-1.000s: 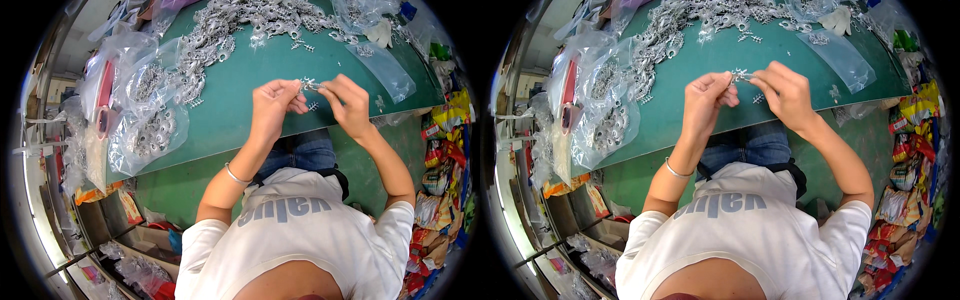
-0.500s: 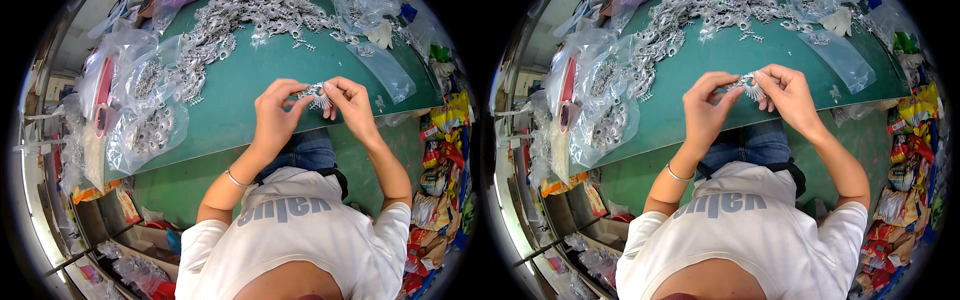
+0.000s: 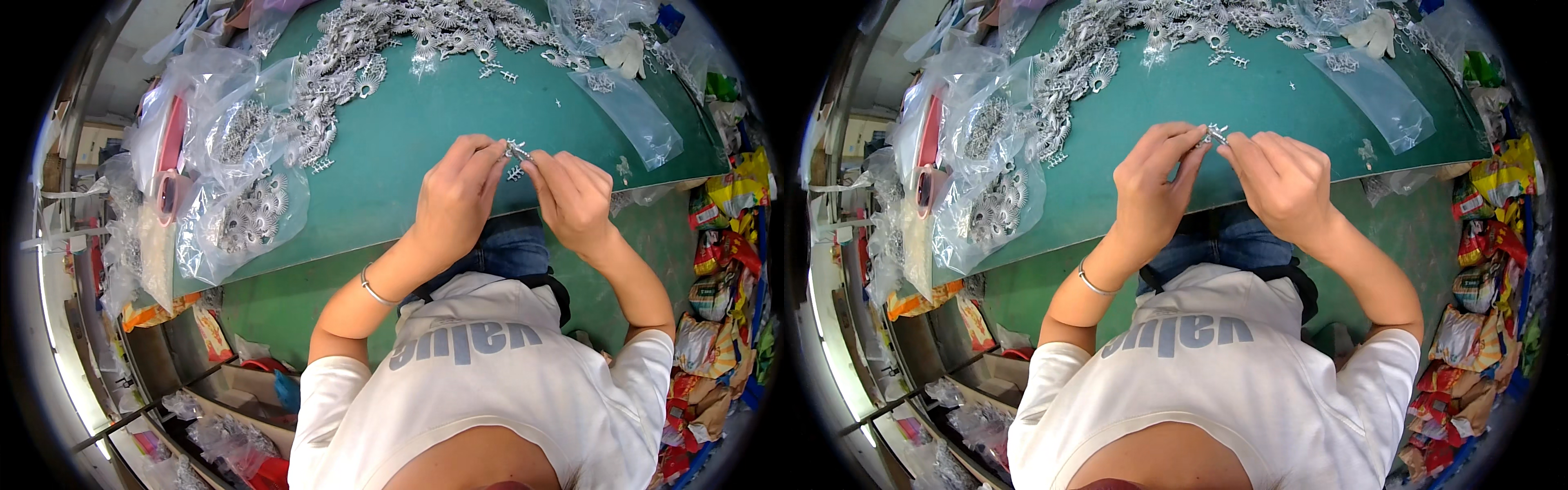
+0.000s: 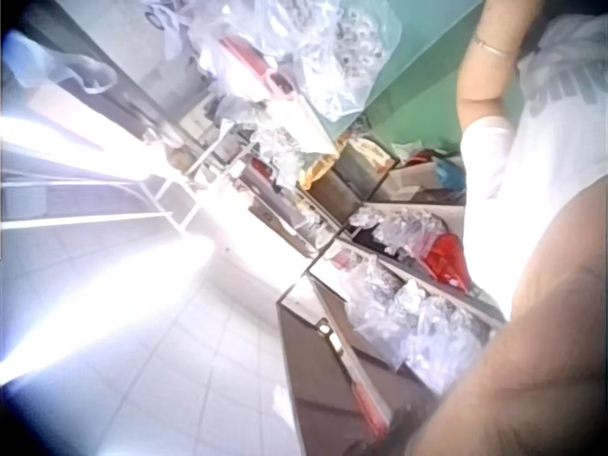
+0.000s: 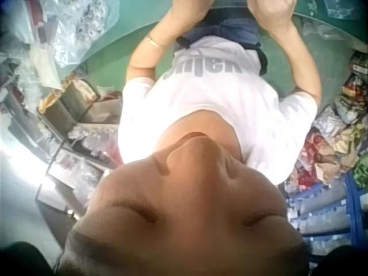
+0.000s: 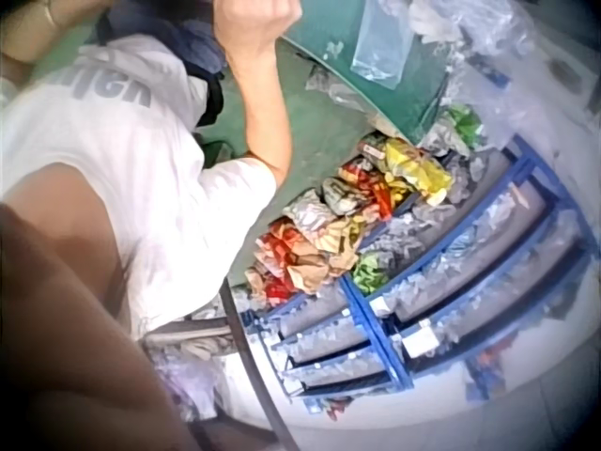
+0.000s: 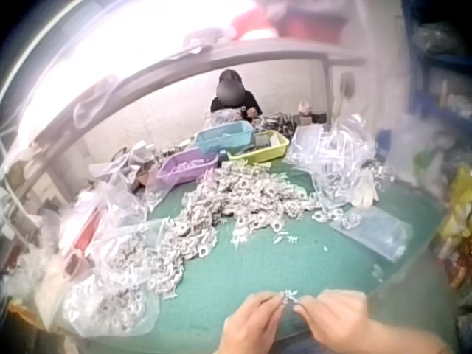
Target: The person picks up silver-colored metal decorative components from a pile on a green table and joins them together by hand, then places the assembled pieces into a clear plastic bag.
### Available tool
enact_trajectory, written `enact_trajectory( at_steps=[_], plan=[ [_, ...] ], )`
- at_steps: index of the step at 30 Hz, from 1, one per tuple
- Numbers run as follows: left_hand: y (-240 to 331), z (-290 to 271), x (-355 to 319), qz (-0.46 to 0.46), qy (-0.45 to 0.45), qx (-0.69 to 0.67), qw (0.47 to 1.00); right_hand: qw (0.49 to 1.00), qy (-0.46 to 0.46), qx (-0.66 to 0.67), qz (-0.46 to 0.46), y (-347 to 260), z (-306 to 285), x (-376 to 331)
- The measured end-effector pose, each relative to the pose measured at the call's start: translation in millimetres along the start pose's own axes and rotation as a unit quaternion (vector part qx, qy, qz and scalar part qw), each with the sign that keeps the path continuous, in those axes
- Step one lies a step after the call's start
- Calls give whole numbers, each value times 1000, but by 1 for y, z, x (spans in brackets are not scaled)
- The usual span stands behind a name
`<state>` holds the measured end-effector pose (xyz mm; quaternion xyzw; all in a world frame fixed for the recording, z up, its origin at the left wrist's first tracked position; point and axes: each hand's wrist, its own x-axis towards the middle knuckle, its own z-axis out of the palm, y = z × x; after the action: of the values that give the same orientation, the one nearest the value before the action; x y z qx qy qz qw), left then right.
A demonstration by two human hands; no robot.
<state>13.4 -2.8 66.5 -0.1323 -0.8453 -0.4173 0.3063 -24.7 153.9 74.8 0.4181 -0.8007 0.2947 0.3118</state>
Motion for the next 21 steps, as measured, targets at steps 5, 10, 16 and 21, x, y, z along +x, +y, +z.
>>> enact_trajectory(
  at_steps=[5, 10, 16, 21],
  plan=[
    [-6, -1, 1, -122, -52, -170, 977, 964, -42, 178, 193, 7, 0, 1],
    [-23, -5, -2, -358, -161, -478, 786, 743, -77, 512, 424, 16, 0, 0],
    [-28, -3, -2, -472, -183, -583, 635, 927, -71, 284, 233, 14, 7, -3],
    [-25, -11, 0, -444, -174, -572, 668, 989, -41, 97, 103, 15, 3, 1]
  ],
)
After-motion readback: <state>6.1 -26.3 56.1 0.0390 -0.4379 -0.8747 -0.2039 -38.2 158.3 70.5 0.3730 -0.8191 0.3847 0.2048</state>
